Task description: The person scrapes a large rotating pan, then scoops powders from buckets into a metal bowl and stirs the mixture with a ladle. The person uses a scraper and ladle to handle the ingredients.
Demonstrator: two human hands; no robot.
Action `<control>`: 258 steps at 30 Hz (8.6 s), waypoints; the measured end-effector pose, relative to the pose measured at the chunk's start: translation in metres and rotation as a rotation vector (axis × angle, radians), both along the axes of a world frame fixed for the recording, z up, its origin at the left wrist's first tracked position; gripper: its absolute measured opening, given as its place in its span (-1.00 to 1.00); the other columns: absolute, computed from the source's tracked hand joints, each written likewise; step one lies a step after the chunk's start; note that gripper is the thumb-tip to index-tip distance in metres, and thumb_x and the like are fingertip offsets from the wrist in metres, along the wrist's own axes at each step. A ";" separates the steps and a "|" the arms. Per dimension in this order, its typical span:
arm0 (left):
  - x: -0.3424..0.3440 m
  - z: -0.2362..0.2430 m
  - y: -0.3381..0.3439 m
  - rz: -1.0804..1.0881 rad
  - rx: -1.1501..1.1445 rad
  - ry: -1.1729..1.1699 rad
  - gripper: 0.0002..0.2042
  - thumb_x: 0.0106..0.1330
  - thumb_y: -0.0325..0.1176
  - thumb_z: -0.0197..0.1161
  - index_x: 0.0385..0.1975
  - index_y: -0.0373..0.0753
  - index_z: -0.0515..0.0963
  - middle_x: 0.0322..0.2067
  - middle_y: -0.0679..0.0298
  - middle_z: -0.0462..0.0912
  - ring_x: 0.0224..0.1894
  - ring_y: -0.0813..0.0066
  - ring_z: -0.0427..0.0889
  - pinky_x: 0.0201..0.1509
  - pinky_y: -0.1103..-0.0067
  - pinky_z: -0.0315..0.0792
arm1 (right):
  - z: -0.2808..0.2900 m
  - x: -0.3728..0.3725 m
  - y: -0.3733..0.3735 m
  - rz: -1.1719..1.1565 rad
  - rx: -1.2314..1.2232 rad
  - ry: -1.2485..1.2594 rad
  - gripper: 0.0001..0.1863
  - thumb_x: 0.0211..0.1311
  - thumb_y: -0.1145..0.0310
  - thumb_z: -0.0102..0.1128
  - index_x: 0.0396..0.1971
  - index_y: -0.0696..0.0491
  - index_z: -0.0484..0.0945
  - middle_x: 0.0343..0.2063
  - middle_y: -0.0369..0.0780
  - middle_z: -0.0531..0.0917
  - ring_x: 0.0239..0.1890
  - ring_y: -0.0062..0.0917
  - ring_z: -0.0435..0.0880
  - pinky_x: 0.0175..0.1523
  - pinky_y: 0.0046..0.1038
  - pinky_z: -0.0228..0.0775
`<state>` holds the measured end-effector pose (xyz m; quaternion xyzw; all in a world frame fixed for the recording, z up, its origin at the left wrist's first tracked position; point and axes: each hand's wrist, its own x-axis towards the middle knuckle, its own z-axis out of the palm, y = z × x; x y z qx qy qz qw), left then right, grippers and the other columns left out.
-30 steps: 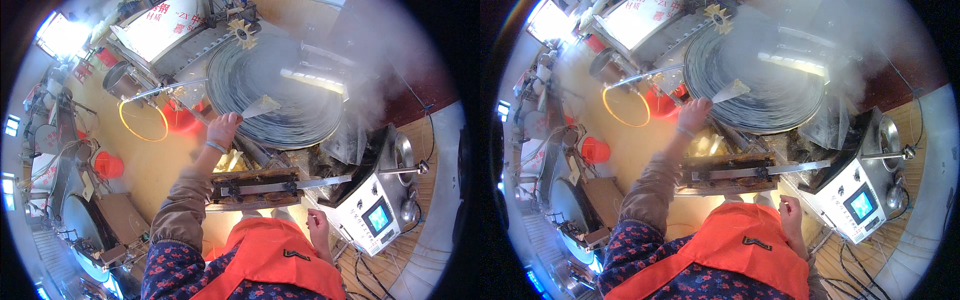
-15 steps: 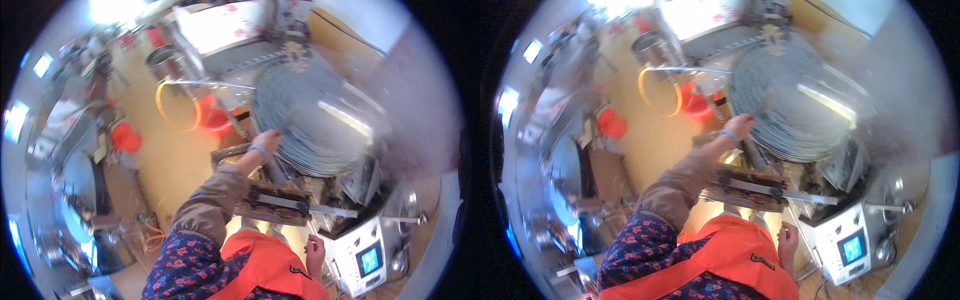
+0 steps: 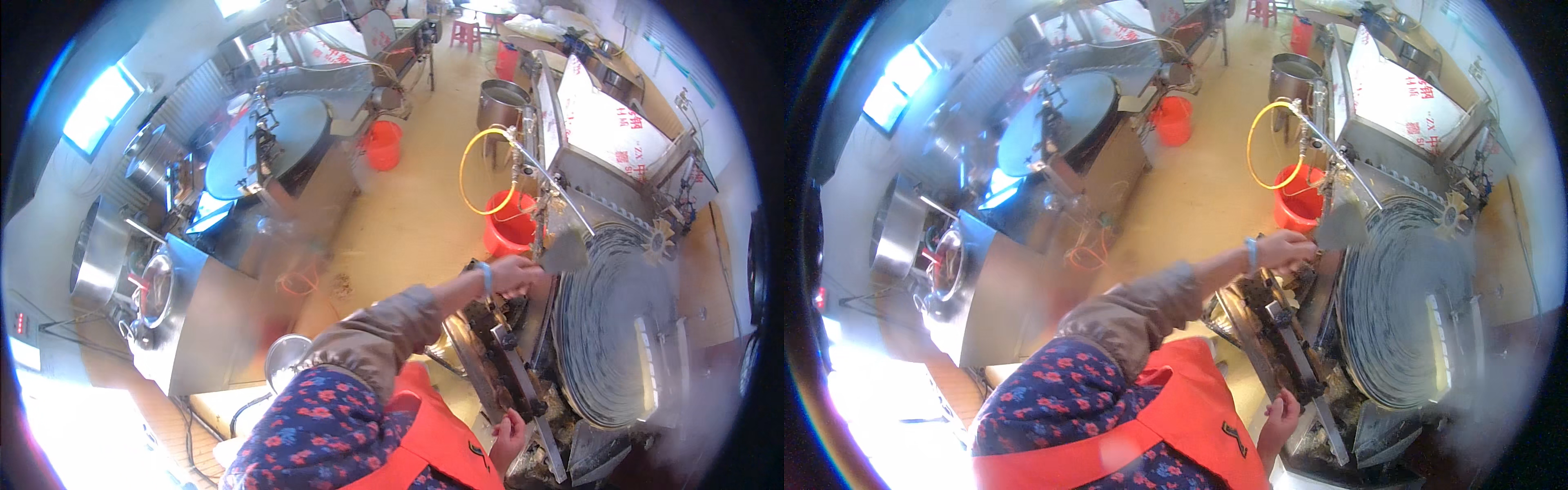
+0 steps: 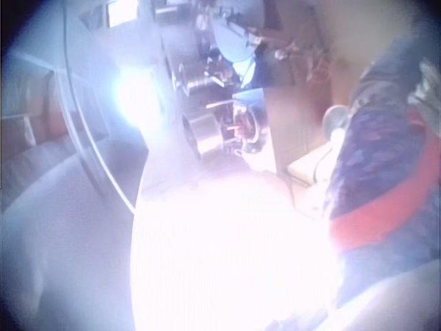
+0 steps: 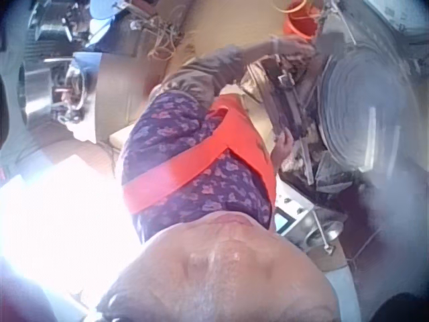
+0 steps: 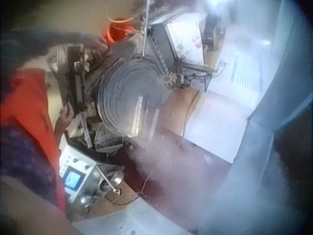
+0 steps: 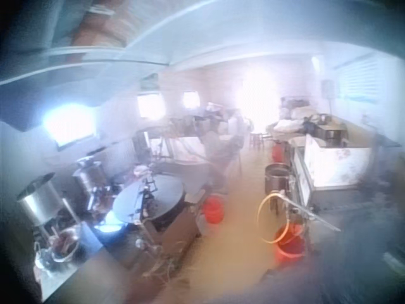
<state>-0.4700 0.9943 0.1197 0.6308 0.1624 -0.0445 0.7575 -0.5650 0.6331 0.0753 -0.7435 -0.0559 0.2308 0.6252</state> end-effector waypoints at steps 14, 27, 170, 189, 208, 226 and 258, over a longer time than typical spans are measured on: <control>-0.250 -0.109 0.338 1.434 -0.271 0.012 -0.66 0.31 -0.03 -0.05 -0.54 -0.16 0.28 -0.75 0.29 0.36 -0.81 0.53 0.32 -0.79 0.62 0.23 | 0.012 -0.011 0.221 0.203 -0.028 -0.094 -0.78 0.20 0.48 -0.04 -0.18 0.19 0.48 -0.34 -0.27 0.49 -0.52 -0.71 0.45 -0.41 -0.67 0.32; -0.309 -0.200 0.705 1.637 -0.623 -0.091 -0.62 0.29 -0.03 -0.01 -0.68 -0.13 0.29 -0.77 0.36 0.37 -0.81 0.62 0.29 -0.79 0.65 0.19 | 0.027 -0.055 0.514 0.270 -0.260 0.145 -0.79 0.19 0.48 0.00 -0.18 0.20 0.47 -0.40 -0.26 0.51 -0.50 -0.67 0.48 -0.41 -0.64 0.35; -0.218 -0.331 0.407 -0.477 -0.803 0.441 -0.83 0.17 -0.13 -0.01 -0.44 -0.06 0.40 -0.37 0.30 0.43 -0.40 0.34 0.39 -0.32 0.31 0.32 | -0.022 -0.053 -0.119 -1.646 -0.955 -0.155 -0.64 0.03 0.28 0.05 -0.19 0.19 0.42 -0.25 0.04 0.55 -0.15 -0.09 0.51 -0.03 -0.18 0.31; -0.286 -0.213 0.250 0.320 0.359 0.589 -0.79 0.19 -0.30 0.12 -0.30 -0.32 0.44 -0.46 0.16 0.53 -0.52 0.33 0.59 -0.53 0.47 0.51 | -0.059 0.037 -0.453 -1.564 -0.504 -0.239 -0.70 0.17 0.22 0.02 -0.19 0.09 0.48 -0.33 -0.20 0.53 -0.29 -0.48 0.50 -0.23 -0.44 0.33; -0.158 -0.274 0.621 0.300 0.358 0.693 -0.54 -0.03 -0.38 0.28 -0.07 -0.35 0.42 -0.33 0.08 0.56 -0.47 0.40 0.58 -0.44 0.56 0.49 | 0.036 0.137 0.536 -0.373 -0.313 -0.461 -0.69 0.19 0.46 -0.01 -0.04 0.10 0.39 -0.34 -0.29 0.44 -0.49 -0.69 0.41 -0.43 -0.68 0.35; 0.203 -0.155 0.969 0.433 0.186 0.504 -0.66 0.13 -0.37 0.18 -0.11 -0.33 0.38 -0.35 0.25 0.49 -0.41 0.54 0.52 -0.41 0.62 0.46 | 0.014 0.501 1.030 0.139 -0.131 -0.337 -0.77 0.12 0.39 0.08 -0.22 0.14 0.49 -0.40 -0.19 0.50 -0.46 -0.53 0.51 -0.34 -0.54 0.39; 0.775 -0.184 1.774 0.517 0.101 0.549 -0.66 0.18 -0.40 0.14 -0.06 -0.35 0.34 -0.32 0.22 0.51 -0.41 0.55 0.52 -0.39 0.63 0.46 | -0.123 1.144 1.847 0.327 -0.409 -0.255 -0.77 0.08 0.35 0.05 -0.34 0.19 0.54 -0.39 -0.14 0.60 -0.34 -0.50 0.58 -0.21 -0.49 0.42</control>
